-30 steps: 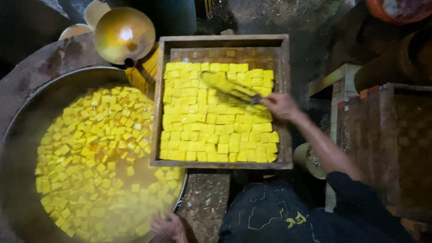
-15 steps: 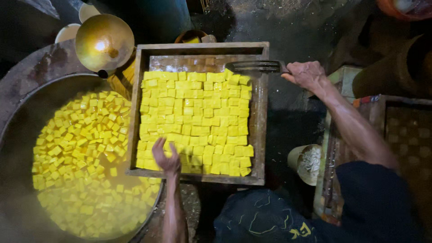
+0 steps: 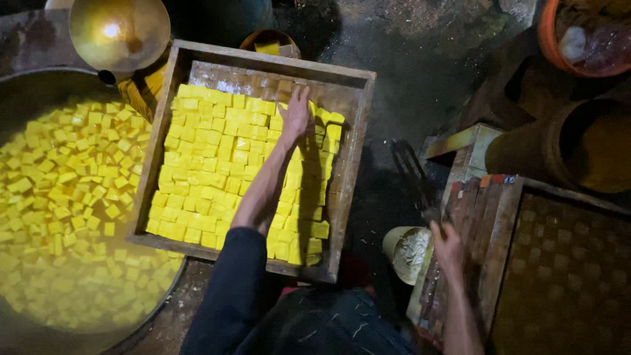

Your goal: The person uses a slotted skimmer to scoop yellow fried tofu cubes from a large hot liquid bath and transfers them in batches onto a square wooden draining tray, occasionally using a ladle to stir the bath and by hand to level the tofu on the tray. At the end the person lifts the filled tray away.

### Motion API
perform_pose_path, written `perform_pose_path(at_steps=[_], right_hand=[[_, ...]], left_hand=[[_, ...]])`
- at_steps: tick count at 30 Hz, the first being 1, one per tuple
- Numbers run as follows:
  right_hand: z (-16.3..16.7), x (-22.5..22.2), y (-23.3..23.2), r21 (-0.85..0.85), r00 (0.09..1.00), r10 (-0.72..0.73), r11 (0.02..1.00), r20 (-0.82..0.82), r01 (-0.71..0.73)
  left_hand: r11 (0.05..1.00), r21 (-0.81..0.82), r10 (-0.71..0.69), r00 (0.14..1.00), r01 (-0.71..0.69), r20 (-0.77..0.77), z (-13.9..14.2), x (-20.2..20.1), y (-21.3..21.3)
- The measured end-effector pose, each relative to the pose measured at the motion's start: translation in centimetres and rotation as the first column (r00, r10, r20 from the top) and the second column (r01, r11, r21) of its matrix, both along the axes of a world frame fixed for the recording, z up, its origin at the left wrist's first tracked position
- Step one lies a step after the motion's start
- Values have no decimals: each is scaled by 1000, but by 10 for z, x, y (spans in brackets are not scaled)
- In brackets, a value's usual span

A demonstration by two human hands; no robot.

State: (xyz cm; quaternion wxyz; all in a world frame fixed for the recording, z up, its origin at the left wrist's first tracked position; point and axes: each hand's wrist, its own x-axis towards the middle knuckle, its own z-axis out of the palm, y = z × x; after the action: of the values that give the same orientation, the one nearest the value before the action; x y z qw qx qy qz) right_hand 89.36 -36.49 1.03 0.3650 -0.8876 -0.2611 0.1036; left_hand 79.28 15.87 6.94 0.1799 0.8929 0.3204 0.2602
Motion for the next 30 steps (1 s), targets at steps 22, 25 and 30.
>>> perform_pose_path(at_steps=[22,25,30], right_hand=[[-31,-91,-72,-339,807,-383,909,-450,242],[-28,-92,-78,-330,736,-435,896,-520,296],[-29,-94,-83,-404,784,-425,881,-453,245]], left_hand=[[889,11,-444,869,457,-219,-18,59,23],[885,-14,-439,825,465,-357,-21,56,23],[895,-37,-398,762,444,-511,-6,39,17]])
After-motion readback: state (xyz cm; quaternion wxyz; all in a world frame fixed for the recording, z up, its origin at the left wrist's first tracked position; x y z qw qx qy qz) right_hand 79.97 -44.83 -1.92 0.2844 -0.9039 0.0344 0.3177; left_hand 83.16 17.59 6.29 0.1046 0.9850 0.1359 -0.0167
